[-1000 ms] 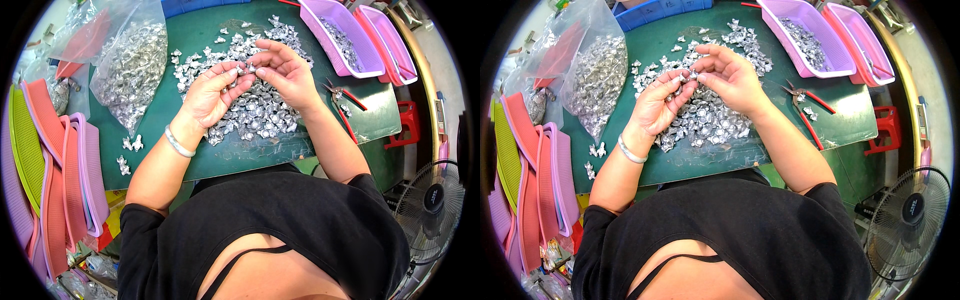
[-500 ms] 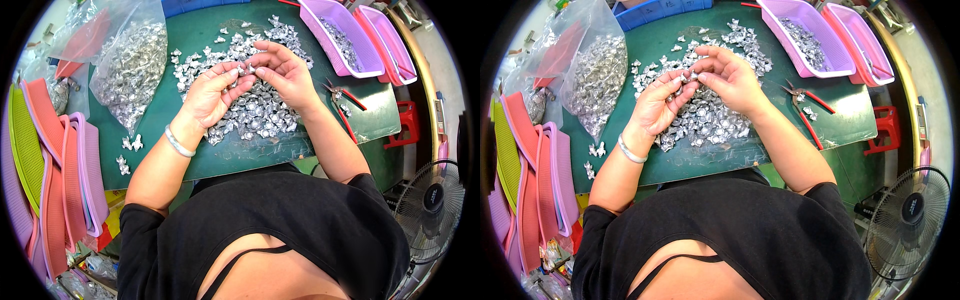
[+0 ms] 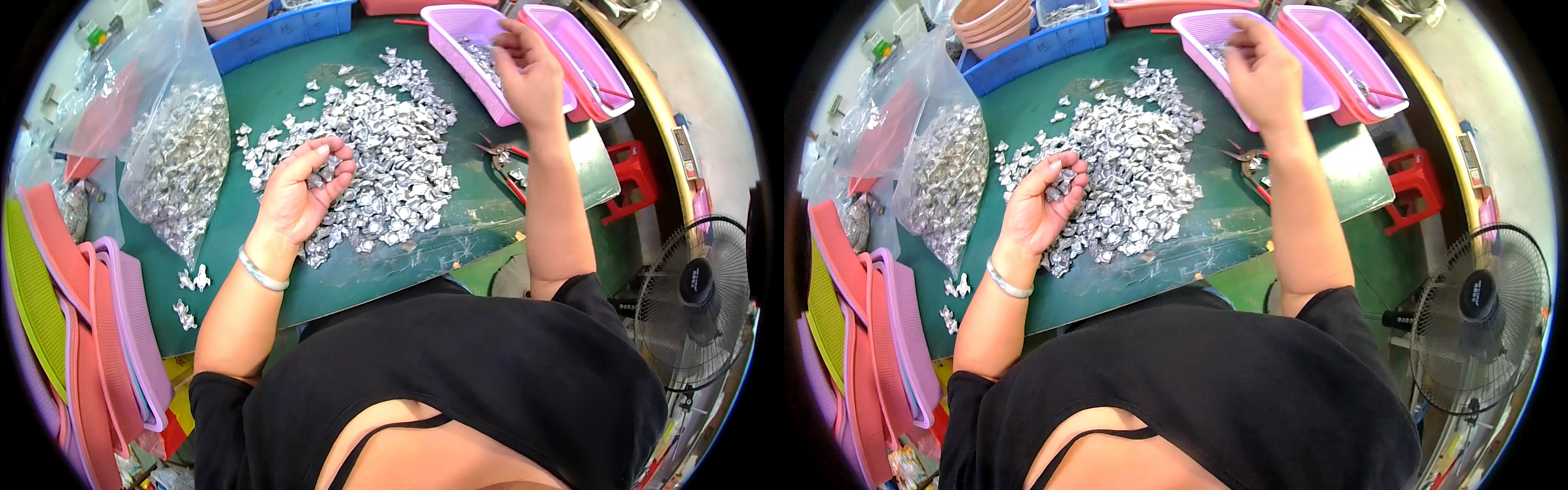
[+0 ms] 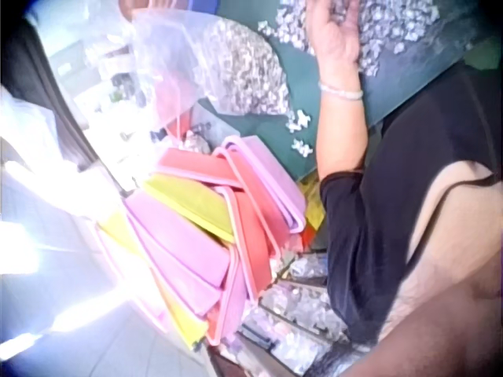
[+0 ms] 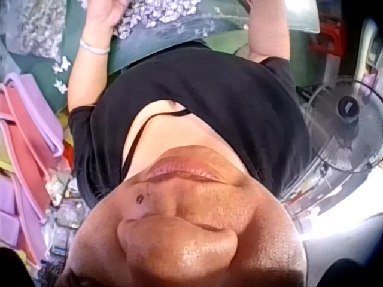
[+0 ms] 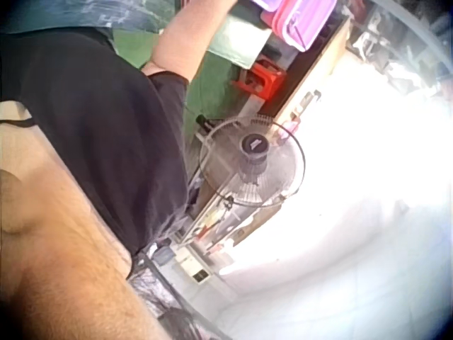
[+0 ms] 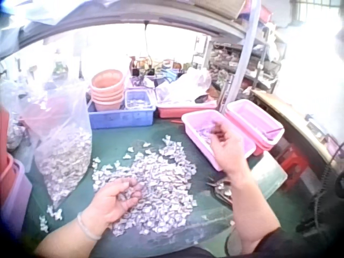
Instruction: The person repeatedly picks up small silver metal pieces from a green work surface and joins them by hand. They place the assembled pieces into a clear plastic bag and occasionally shift the pile of parts on the table.
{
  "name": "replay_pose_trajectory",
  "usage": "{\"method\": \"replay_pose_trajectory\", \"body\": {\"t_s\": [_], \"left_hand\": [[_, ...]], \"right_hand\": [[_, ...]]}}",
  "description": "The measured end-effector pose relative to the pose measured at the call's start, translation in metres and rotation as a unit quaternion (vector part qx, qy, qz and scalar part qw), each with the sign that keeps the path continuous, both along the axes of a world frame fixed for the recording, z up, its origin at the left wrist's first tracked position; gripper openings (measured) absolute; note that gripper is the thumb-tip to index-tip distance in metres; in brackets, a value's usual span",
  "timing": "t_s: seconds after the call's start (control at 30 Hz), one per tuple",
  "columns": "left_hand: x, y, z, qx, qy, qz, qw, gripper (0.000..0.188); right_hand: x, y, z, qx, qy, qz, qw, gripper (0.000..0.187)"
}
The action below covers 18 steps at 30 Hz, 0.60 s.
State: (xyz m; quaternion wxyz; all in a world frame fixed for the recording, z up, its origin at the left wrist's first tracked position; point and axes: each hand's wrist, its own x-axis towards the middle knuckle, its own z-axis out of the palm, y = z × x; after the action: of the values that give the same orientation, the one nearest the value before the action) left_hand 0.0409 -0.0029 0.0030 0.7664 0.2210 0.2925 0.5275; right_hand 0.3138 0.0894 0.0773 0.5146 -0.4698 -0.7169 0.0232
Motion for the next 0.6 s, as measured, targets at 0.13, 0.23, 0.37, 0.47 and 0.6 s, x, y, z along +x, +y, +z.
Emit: {"method": "replay_pose_trajectory", "body": {"t_s": [0.13,0.23,0.37,0.47,0.6], "left_hand": [[-0.001,0.000,0.001,0.011,0.027,-0.009,1.000,0.020],[-0.001,0.001,0.001,0.008,0.035,0.011,0.999,0.019],[0.000,0.003,0.001,0.005,0.035,0.019,0.999,0.018],[-0.004,0.003,-0.003,0.008,0.025,0.018,0.999,0.018],[-0.002,0.003,-0.001,-0.002,0.024,0.022,0.999,0.016]], "right_hand": [[0.047,0.019,0.007,0.010,-0.172,-0.116,0.978,0.030],[0.054,0.017,0.012,-0.047,-0.164,-0.106,0.980,0.033],[0.061,0.021,0.009,-0.066,-0.094,-0.062,0.991,0.039],[0.062,0.020,0.000,-0.054,-0.042,-0.014,0.998,0.044],[0.061,0.010,-0.001,-0.032,-0.014,0.018,0.999,0.046]]}}
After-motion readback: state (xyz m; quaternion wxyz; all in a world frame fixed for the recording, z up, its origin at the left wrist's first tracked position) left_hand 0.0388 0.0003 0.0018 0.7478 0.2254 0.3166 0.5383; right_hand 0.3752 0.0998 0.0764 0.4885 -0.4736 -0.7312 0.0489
